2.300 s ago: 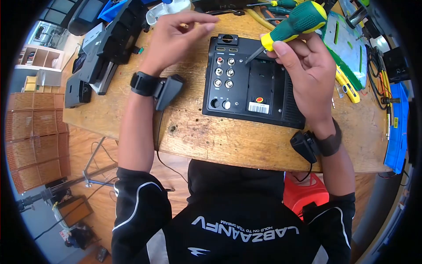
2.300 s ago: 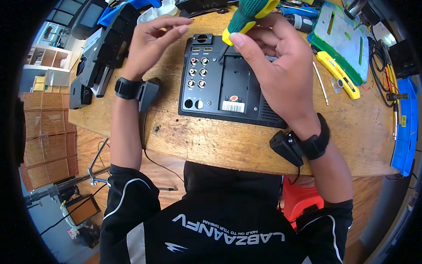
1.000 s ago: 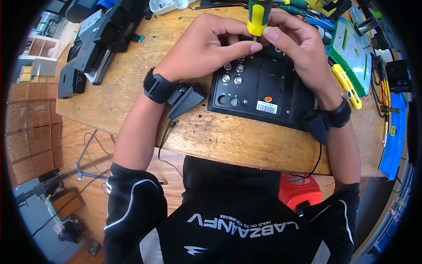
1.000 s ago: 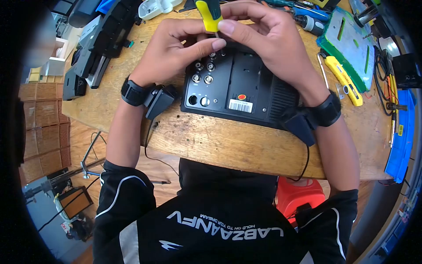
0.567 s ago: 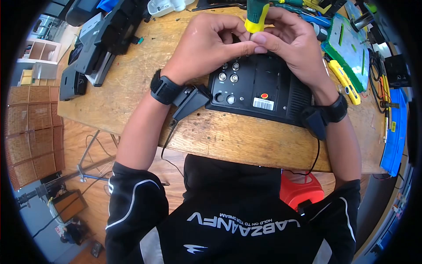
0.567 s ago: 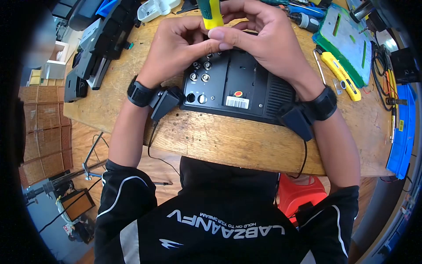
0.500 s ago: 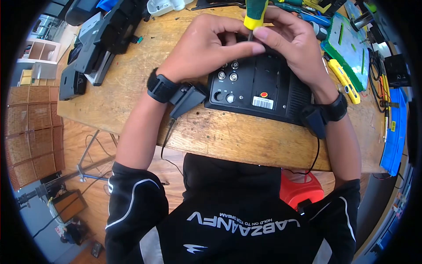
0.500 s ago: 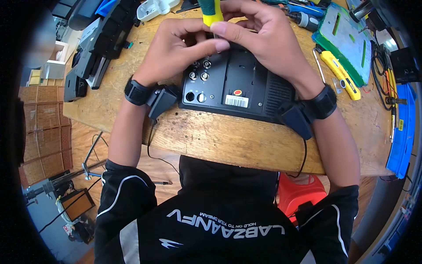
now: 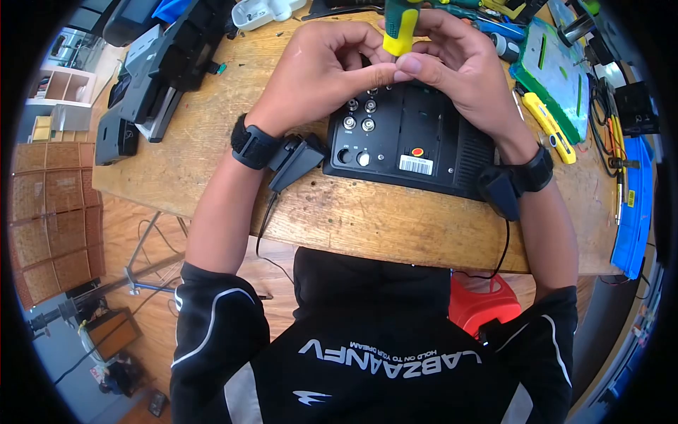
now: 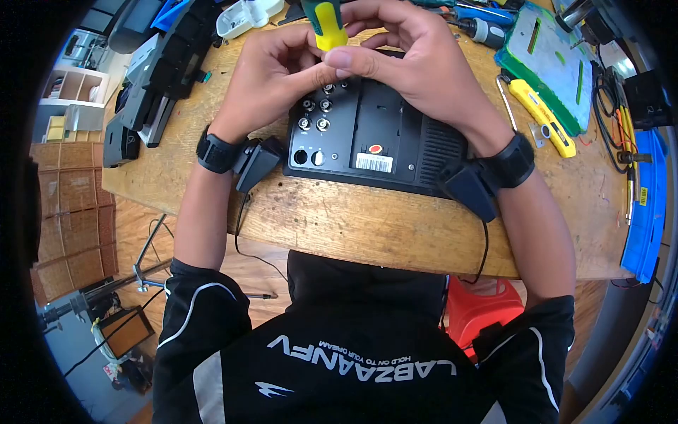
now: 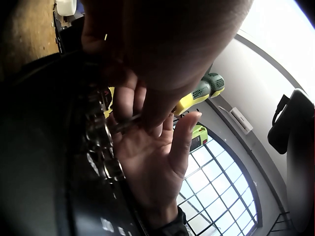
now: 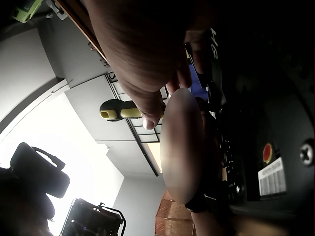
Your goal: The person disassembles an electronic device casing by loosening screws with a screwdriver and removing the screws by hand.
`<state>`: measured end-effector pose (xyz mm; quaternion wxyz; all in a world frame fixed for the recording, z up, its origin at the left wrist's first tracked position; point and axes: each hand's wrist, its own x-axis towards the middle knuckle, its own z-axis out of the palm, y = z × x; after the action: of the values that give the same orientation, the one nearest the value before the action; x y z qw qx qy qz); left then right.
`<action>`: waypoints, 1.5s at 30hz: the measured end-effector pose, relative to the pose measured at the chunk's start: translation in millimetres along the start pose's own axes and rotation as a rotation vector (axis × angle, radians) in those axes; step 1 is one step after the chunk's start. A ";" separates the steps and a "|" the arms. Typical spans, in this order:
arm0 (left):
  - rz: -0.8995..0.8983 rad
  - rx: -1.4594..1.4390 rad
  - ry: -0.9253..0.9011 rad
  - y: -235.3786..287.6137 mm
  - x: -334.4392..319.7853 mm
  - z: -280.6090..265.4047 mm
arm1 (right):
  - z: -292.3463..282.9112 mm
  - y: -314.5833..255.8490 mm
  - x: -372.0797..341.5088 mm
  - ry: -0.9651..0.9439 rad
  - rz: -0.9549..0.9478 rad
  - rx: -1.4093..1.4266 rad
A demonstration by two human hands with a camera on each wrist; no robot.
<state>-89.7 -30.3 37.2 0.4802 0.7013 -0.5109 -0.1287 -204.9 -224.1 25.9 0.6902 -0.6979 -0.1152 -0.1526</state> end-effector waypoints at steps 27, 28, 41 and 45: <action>-0.205 -0.114 -0.012 8.0 0.0 -2.6 | 4.1 -5.1 1.8 -0.093 -0.051 0.032; -0.174 -0.096 0.005 4.5 0.8 -1.4 | 9.0 -14.2 0.3 -0.055 0.023 0.054; -0.059 -0.087 0.010 4.5 1.9 -4.6 | 9.2 -12.4 -1.3 -0.032 -0.051 0.046; -0.040 -0.006 -0.052 11.6 1.5 -5.8 | 4.5 -4.4 2.3 -0.085 -0.058 0.044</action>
<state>-92.0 -28.6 49.9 0.4662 0.7064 -0.5087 -0.1580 -204.1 -219.6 30.9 0.6950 -0.6848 -0.1682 -0.1402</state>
